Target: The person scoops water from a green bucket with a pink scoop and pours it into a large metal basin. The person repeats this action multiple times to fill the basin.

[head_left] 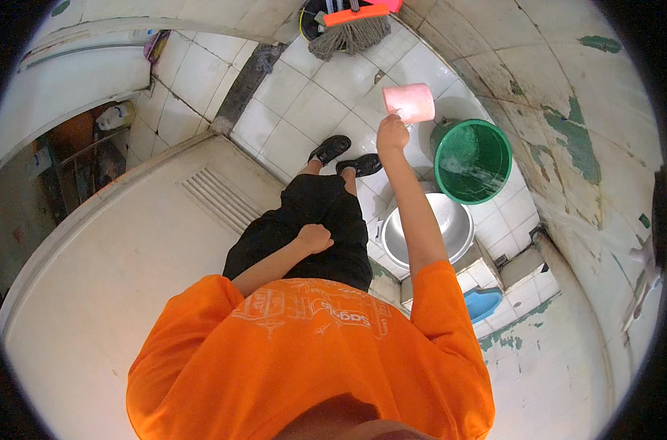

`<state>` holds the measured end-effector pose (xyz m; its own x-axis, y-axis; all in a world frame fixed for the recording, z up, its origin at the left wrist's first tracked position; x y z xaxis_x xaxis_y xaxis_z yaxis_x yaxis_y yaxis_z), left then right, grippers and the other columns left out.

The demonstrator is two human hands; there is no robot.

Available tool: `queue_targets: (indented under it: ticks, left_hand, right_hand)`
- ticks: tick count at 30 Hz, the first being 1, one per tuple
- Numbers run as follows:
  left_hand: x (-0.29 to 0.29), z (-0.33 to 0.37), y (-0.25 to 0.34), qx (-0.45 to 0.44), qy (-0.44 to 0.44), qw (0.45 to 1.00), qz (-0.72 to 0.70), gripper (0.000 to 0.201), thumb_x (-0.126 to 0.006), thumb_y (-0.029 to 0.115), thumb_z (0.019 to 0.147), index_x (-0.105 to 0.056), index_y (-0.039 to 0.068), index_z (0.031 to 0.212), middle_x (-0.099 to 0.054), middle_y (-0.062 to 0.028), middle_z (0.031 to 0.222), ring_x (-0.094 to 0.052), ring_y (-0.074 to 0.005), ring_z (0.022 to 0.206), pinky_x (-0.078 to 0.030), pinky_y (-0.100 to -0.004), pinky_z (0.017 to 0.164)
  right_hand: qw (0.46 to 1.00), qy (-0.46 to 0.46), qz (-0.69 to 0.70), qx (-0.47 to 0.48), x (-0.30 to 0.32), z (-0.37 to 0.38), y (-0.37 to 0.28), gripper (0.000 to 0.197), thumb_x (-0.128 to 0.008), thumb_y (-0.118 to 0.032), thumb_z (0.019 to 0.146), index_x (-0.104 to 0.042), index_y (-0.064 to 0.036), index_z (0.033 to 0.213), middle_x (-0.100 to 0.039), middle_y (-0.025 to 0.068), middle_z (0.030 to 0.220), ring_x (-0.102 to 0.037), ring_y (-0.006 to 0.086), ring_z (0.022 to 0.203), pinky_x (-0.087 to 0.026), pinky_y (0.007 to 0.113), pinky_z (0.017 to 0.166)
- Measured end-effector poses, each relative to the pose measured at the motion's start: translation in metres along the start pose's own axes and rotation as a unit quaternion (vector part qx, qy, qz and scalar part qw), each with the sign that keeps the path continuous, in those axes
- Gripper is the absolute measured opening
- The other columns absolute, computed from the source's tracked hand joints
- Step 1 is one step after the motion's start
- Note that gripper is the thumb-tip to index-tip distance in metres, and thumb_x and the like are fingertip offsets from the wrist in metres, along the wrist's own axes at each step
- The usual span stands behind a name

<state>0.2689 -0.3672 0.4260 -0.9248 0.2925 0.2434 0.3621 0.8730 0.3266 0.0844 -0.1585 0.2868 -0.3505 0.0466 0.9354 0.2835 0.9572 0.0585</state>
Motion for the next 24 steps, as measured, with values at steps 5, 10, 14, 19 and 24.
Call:
queue_targets:
  ticks: [5, 10, 14, 19, 24]
  left_hand:
    - [-0.004, -0.003, 0.001, -0.010, 0.011, 1.000, 0.019, 0.037, -0.050, 0.034, 0.082, -0.066, 0.001, 0.077, -0.065, -0.0152, 0.082, -0.063, -0.0280, 0.079, -0.050, -0.0399, 0.072]
    - [-0.003, 0.007, 0.009, -0.021, 0.007, 0.998, 0.051, 0.037, -0.051, 0.035, 0.081, -0.067, 0.002, 0.078, -0.065, -0.0149, 0.083, -0.063, -0.0277, 0.080, -0.049, -0.0402, 0.071]
    - [0.016, 0.025, 0.023, -0.060, 0.085, 0.993, 0.058, 0.036, -0.052, 0.034, 0.079, -0.067, 0.002, 0.075, -0.065, -0.0143, 0.081, -0.063, -0.0272, 0.078, -0.050, -0.0395, 0.070]
    - [0.044, 0.047, 0.028, -0.036, 0.115, 0.992, 0.024, 0.037, -0.048, 0.035, 0.080, -0.067, 0.003, 0.075, -0.064, -0.0156, 0.080, -0.062, -0.0304, 0.077, -0.049, -0.0423, 0.070]
    - [0.027, 0.029, 0.006, -0.019, 0.054, 0.997, -0.060, 0.039, -0.045, 0.035, 0.083, -0.066, 0.003, 0.081, -0.064, -0.0167, 0.086, -0.062, -0.0315, 0.081, -0.049, -0.0424, 0.072]
  right_hand:
    - [0.998, 0.058, -0.024, 0.007, 0.021, 0.004, -0.024, 0.031, -0.051, -0.015, 0.081, -0.050, 0.0068, 0.104, -0.061, 0.0099, 0.079, -0.063, 0.0133, 0.067, -0.053, 0.026, 0.050]
    - [0.996, 0.021, -0.086, 0.020, 0.062, 0.012, 0.005, 0.044, -0.052, -0.016, 0.081, -0.038, 0.0025, 0.118, -0.060, 0.0093, 0.078, -0.062, 0.0132, 0.068, -0.052, 0.026, 0.049]
    - [0.990, 0.060, -0.126, 0.022, 0.056, 0.024, 0.083, 0.049, -0.050, -0.015, 0.081, -0.031, 0.0020, 0.123, -0.060, 0.0097, 0.079, -0.061, 0.0154, 0.065, -0.052, 0.026, 0.048]
    - [0.983, 0.053, -0.171, -0.034, 0.091, 0.020, 0.142, 0.041, -0.044, -0.019, 0.087, -0.036, 0.0040, 0.120, -0.061, 0.0086, 0.078, -0.063, 0.0152, 0.062, -0.052, 0.028, 0.043]
    - [0.990, 0.008, -0.127, -0.054, 0.098, 0.011, 0.185, 0.035, -0.043, -0.015, 0.086, -0.035, 0.0027, 0.115, -0.060, 0.0129, 0.080, -0.064, 0.0243, 0.063, -0.054, 0.032, 0.049]
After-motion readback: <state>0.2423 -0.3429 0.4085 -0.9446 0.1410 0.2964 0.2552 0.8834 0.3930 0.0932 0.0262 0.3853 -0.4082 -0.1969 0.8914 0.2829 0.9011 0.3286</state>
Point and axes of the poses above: each hand's wrist, its own z-axis towards the middle knuckle, its own x-axis out of the back of the hand, y = z × x, the point moved 1 cm from there along z, towards the middle knuckle
